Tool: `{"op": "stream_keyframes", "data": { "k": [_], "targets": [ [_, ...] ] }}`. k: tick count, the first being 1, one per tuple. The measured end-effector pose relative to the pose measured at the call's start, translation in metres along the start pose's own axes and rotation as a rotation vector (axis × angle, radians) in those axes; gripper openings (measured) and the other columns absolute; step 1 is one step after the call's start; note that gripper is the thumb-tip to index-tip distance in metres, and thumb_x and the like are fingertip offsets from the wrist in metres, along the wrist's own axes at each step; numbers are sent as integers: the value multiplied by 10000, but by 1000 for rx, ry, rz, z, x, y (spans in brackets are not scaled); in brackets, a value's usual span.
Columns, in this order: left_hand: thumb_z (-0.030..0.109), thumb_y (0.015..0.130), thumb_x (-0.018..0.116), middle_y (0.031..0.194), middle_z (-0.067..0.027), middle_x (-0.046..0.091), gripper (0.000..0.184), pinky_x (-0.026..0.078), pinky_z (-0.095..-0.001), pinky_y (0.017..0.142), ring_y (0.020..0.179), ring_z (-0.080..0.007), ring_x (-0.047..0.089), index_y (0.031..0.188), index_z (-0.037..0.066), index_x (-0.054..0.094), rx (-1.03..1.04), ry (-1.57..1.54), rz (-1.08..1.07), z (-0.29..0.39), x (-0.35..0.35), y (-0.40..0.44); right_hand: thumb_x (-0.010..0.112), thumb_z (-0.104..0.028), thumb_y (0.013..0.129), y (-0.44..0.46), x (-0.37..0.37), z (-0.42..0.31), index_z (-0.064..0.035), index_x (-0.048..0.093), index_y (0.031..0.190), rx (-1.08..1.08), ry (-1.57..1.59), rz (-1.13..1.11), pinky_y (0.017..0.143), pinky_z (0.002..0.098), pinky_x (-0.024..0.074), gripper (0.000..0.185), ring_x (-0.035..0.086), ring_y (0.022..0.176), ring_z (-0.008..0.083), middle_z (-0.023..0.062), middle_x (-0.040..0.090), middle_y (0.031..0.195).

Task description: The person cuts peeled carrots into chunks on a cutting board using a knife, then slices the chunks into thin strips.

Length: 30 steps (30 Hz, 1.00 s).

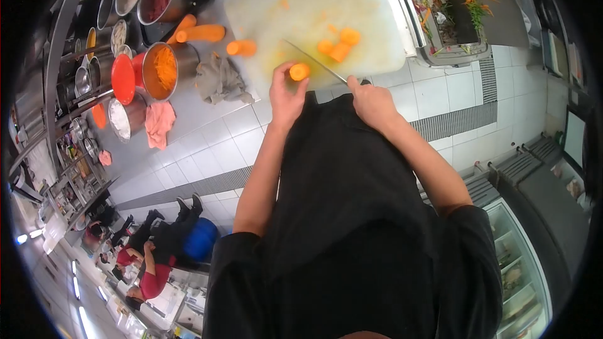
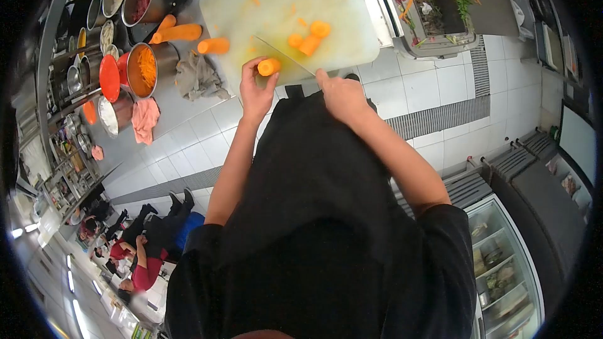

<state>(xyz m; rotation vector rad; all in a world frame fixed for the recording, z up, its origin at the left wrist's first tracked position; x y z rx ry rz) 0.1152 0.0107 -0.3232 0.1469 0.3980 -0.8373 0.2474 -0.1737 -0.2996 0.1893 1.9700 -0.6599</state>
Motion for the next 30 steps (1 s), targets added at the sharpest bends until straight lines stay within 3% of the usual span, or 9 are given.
{"op": "stream_keyframes", "data": {
  "k": [4,6,10,16,18,21,25,28,30],
  "targets": [
    [18,880,795,1309,-126,639,494,499,-384,1070,1192,-245,642,1309,21,551,-36,48,-9,14,-2,-2,604,-47,867,-1,-1,0,-59,518,1169,0,-1,-22,585,461,574,314,748,688,346,169,729,739],
    [63,853,812,1200,-152,675,441,519,-388,1027,1165,-316,665,1244,32,609,82,76,93,28,-6,-4,603,-50,869,0,0,3,-62,513,1178,36,2,-49,603,470,579,322,748,700,353,175,730,749],
    [95,825,842,1217,-153,655,512,528,-395,1001,1149,-325,663,1264,27,588,80,49,7,18,-2,-3,597,-48,870,0,-2,4,-60,511,1181,47,24,-70,625,486,584,323,746,715,368,181,729,756],
    [75,826,823,1220,-167,656,492,537,-406,953,1111,-360,660,1254,20,587,-159,178,152,32,-7,-9,593,-46,870,-6,-9,-4,-40,505,1177,54,99,-26,645,506,584,320,743,723,383,193,727,756],
    [100,817,844,1165,-163,661,455,540,-409,926,1046,-342,660,1203,23,616,270,232,213,44,-15,-14,591,-43,870,-8,-6,-7,-37,504,1179,31,112,-29,642,503,582,321,742,719,381,193,724,747],
    [108,817,845,1205,-170,641,444,539,-413,924,1075,-348,645,1190,25,620,232,80,87,22,-12,-6,592,-40,866,-9,-3,-10,-40,507,1177,32,113,-17,634,496,580,322,742,711,376,186,723,737],
    [69,848,799,1252,-187,643,379,532,-415,954,1133,-375,637,1179,14,621,123,128,100,32,-8,-15,596,-43,864,-8,-1,-11,-45,512,1170,24,99,-5,621,483,576,317,743,700,366,178,724,732],
    [33,860,773,1228,-194,660,347,525,-427,969,1150,-392,639,1171,8,620,172,198,126,42,-8,-17,604,-51,865,-11,-3,-10,-49,517,1166,19,87,19,604,470,573,313,742,685,353,166,723,725],
    [45,847,797,1191,-189,661,353,524,-436,959,1103,-381,647,1153,11,624,342,209,124,46,-10,-13,607,-53,865,-12,-5,-10,-50,518,1171,4,55,30,592,452,573,318,742,675,340,156,722,718]
  ]
}}
Point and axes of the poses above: each hand's wrist, its own y-axis towards the middle knuckle, its own x-axis out of the palm, z = x × y, the point moved 5 cm from there along y, towards the middle knuckle
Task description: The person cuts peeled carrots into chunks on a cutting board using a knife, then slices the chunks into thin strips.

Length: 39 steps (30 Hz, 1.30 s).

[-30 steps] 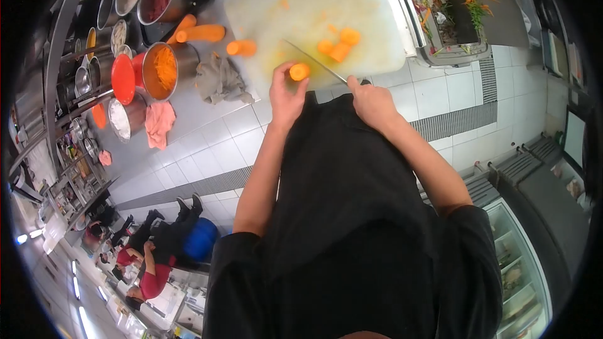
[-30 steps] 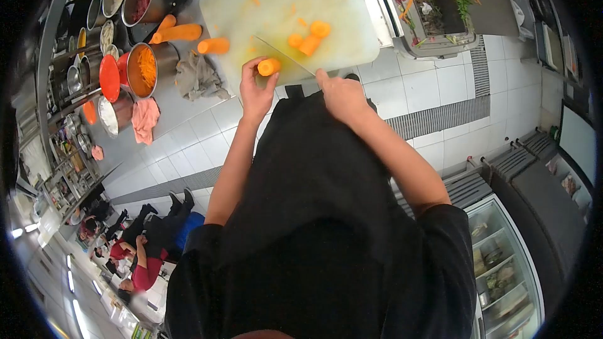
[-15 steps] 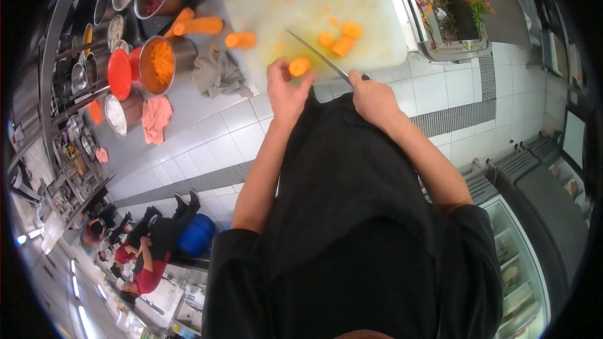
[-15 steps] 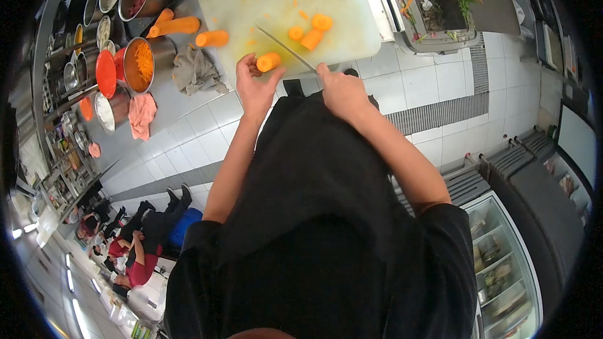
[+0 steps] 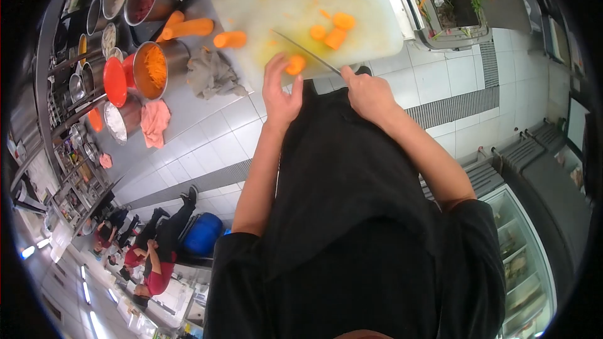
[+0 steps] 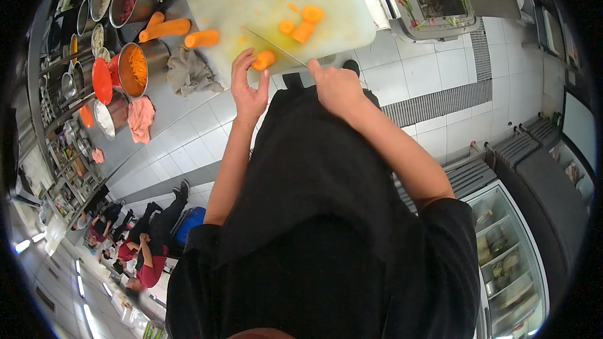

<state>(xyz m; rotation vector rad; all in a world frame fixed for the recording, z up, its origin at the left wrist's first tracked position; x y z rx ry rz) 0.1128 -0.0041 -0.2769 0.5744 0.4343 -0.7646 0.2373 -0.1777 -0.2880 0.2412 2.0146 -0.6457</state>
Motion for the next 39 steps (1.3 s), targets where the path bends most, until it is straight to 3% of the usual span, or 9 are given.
{"op": "stream_keyframes", "data": {
  "k": [9,13,16,19,22,24,27,34,39],
  "targets": [
    [52,832,816,1171,-193,654,366,549,-434,904,1073,-393,644,1143,15,626,-165,-15,-46,-2,6,-4,601,-54,875,-4,7,4,-54,515,1176,3,-9,-70,593,458,576,313,744,682,346,152,727,729],
    [60,815,841,1143,-179,653,383,556,-420,849,1037,-373,646,1132,20,630,-99,23,-19,4,4,3,595,-46,878,-2,1,7,-46,508,1165,30,50,-87,634,490,581,301,745,718,374,176,730,760],
    [118,795,896,1140,-137,644,488,549,-378,815,992,-289,636,1187,34,617,15,24,-114,-9,15,2,583,-40,884,-4,-6,7,-38,491,1162,72,92,-102,673,515,582,293,744,755,394,203,731,791],
    [125,789,903,1191,-137,647,534,562,-367,856,1012,-282,666,1223,26,607,-118,151,-17,-4,14,0,576,-41,890,-5,-3,6,-35,478,1180,76,91,-137,686,515,582,307,743,775,400,212,732,813],
    [81,811,852,1201,-172,673,471,558,-409,938,1076,-362,680,1222,21,629,-342,46,-2,1,9,3,577,-43,893,-4,-1,7,-23,485,1134,65,141,-77,671,556,554,258,705,740,452,233,704,760],
    [56,834,826,1239,-171,673,434,558,-402,980,1128,-338,682,1224,13,640,-201,-18,27,-1,6,-1,580,-45,895,-4,-2,5,-23,482,1124,62,143,-88,661,556,552,250,701,725,450,231,699,745],
    [91,858,842,1273,-145,646,541,566,-404,1015,1171,-281,662,1328,-3,591,-277,-204,-31,-25,16,-4,585,-49,893,-4,1,3,-28,480,1123,36,127,-70,647,549,553,254,702,715,442,226,699,738],
    [34,867,791,1178,-150,700,391,556,-399,984,1115,-319,684,1229,16,645,-193,-135,50,-4,9,7,610,-73,901,-9,-7,1,-44,477,1123,12,40,-76,610,514,553,261,715,696,396,191,705,730],
    [50,886,776,1246,-171,651,314,545,-382,930,1078,-338,667,1173,23,650,-199,-234,-121,-22,11,9,627,-90,909,-17,-14,2,-66,495,1117,4,-77,-76,543,449,532,248,704,638,322,111,666,671]
  ]
}}
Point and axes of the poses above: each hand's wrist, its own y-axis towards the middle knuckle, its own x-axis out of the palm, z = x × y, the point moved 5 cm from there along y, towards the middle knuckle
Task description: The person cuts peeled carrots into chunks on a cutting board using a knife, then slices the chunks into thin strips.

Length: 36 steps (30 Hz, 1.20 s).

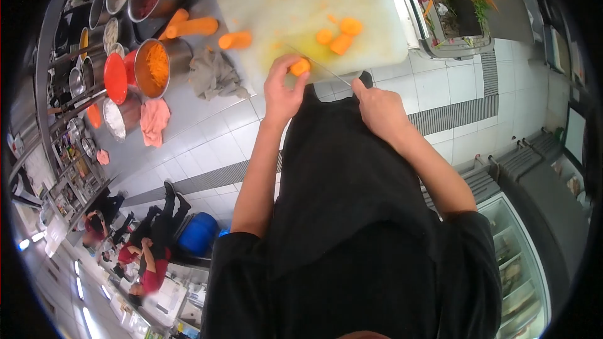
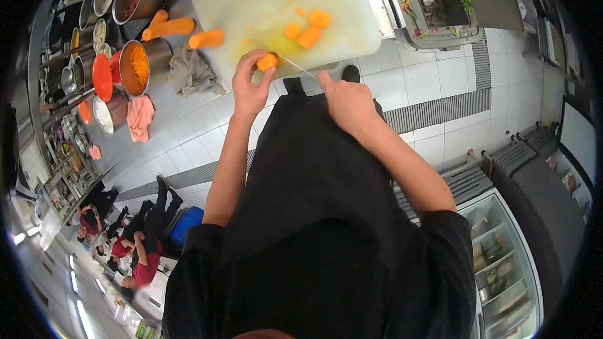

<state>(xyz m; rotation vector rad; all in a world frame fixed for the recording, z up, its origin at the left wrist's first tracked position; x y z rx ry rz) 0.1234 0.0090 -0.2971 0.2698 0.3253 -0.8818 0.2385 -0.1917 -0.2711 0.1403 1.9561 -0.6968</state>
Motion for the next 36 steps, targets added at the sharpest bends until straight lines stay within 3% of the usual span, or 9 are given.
{"op": "stream_keyframes", "data": {
  "k": [1,3,6,9,13,15,16,18,36],
  "targets": [
    [50,886,776,1246,-171,651,314,545,-382,930,1078,-338,667,1173,23,650,1,0,-10,2,-3,-1,627,-90,909,-3,-2,-1,-66,495,1117,8,6,1,543,449,532,248,704,638,322,111,666,671],
    [66,944,746,1226,-127,618,273,569,-359,921,1089,-257,648,1191,12,641,42,235,-19,14,-8,-2,620,-91,920,-8,-8,-5,-79,510,1085,-17,0,38,521,413,521,199,696,616,286,83,643,649],
    [27,930,704,1168,-156,623,244,581,-375,878,1056,-322,648,1165,3,639,-67,51,5,12,-2,-2,625,-70,892,-14,-17,-10,-89,506,1072,-32,-33,67,508,389,549,218,726,600,272,95,673,650],
    [17,941,681,1189,-164,616,235,595,-377,862,1073,-318,642,1169,-7,627,-51,74,-31,17,1,3,588,-74,940,-20,-26,-11,-88,515,1048,12,-34,25,523,400,532,131,697,620,266,77,656,715],
    [4,950,660,1208,-170,608,238,595,-386,874,1068,-323,643,1184,-10,618,-84,127,-59,22,3,4,598,-79,930,-29,-37,-12,-96,518,1054,7,-49,65,527,392,538,148,694,618,257,72,646,730],
    [48,989,666,1234,-127,589,249,580,-346,872,1103,-238,624,1225,-9,610,-119,98,-70,18,3,2,618,-81,909,-31,-38,-13,-112,515,1046,-3,-66,69,525,368,537,174,681,602,236,53,617,714],
    [48,989,666,1234,-127,589,249,580,-346,872,1103,-238,624,1225,-9,610,-118,96,-73,18,4,2,618,-81,909,-32,-40,-13,-112,515,1046,0,-67,70,525,368,537,174,681,602,236,53,617,714],
    [-27,952,647,1212,-180,596,260,613,-385,875,1060,-326,644,1209,-18,608,-90,95,-43,20,4,2,634,-77,887,-33,-46,-13,-130,509,1034,-22,-97,95,518,346,530,200,666,587,211,36,587,697],
    [-58,945,663,1225,-171,596,282,621,-367,893,1080,-298,652,1220,-15,617,-182,6,-5,15,2,-1,645,-63,867,-8,-56,-5,-115,520,1048,-114,-74,78,526,344,527,226,678,595,213,46,600,678]
  ]
}}
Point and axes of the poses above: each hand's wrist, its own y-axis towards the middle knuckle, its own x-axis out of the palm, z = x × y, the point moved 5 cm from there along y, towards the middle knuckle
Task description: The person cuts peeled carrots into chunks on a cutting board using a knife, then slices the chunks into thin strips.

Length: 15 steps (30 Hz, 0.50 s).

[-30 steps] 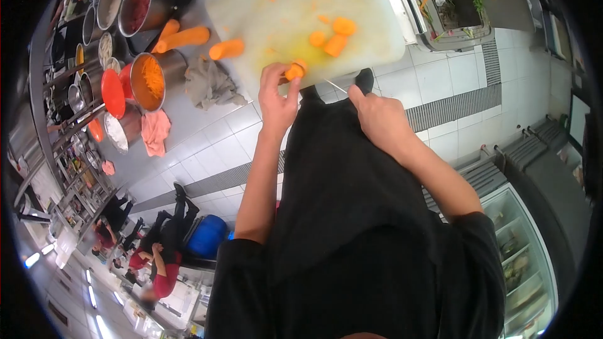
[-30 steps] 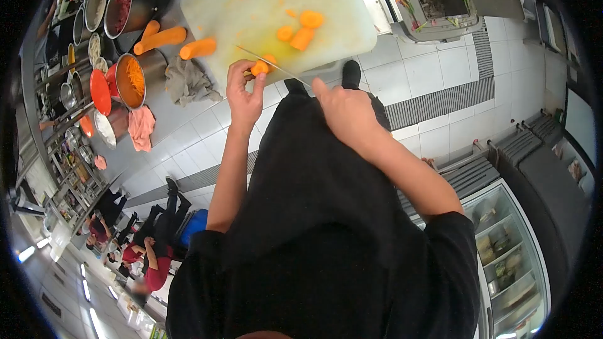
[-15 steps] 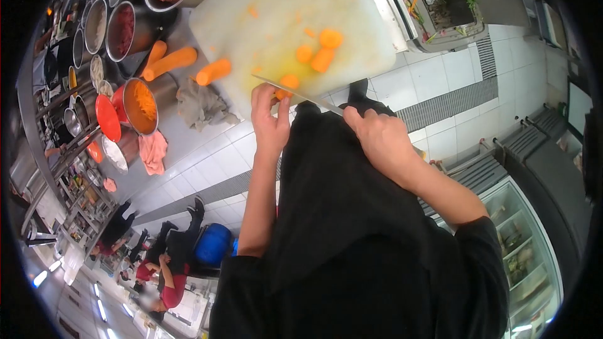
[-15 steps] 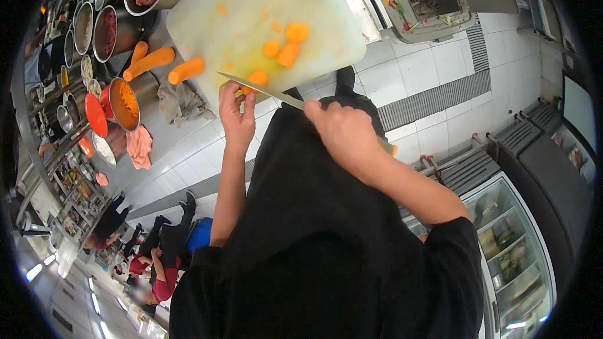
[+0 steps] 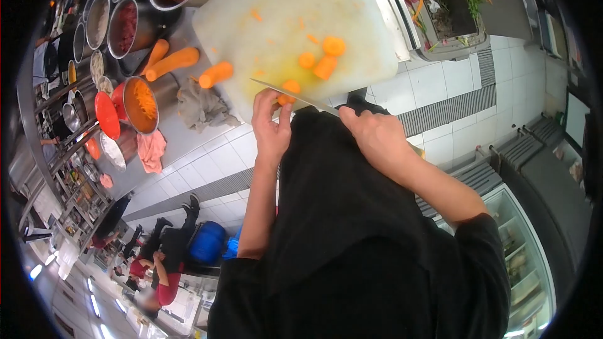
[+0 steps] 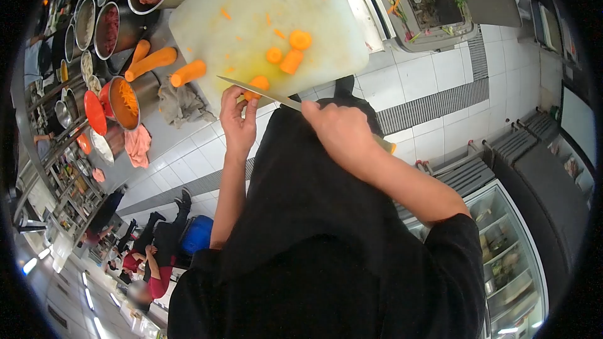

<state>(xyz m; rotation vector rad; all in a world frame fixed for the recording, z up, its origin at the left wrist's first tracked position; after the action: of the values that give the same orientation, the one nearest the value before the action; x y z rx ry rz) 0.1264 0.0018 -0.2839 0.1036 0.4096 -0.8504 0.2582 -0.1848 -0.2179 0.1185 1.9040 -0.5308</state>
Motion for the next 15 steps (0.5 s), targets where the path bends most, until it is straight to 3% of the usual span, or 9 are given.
{"op": "stream_keyframes", "data": {
  "k": [1,3,15],
  "targets": [
    [-58,945,663,1225,-171,596,282,621,-367,893,1080,-298,652,1220,-15,617,2,1,1,-1,-1,0,645,-63,867,3,1,0,-115,520,1048,-1,-1,2,526,344,527,226,678,595,213,46,600,678],
    [-18,985,668,1286,-113,550,261,569,-310,903,1139,-203,618,1239,-6,609,-10,-27,-40,-3,0,-1,643,-65,872,9,9,1,-109,516,1060,22,54,-55,527,357,532,231,701,621,231,62,627,694],
    [-9,974,679,1289,-125,568,256,571,-317,898,1136,-221,622,1225,1,630,-6,7,-34,0,-1,-1,620,-62,882,38,64,20,-81,524,1095,18,83,-74,517,404,537,235,718,627,288,86,664,646]
  ]
}}
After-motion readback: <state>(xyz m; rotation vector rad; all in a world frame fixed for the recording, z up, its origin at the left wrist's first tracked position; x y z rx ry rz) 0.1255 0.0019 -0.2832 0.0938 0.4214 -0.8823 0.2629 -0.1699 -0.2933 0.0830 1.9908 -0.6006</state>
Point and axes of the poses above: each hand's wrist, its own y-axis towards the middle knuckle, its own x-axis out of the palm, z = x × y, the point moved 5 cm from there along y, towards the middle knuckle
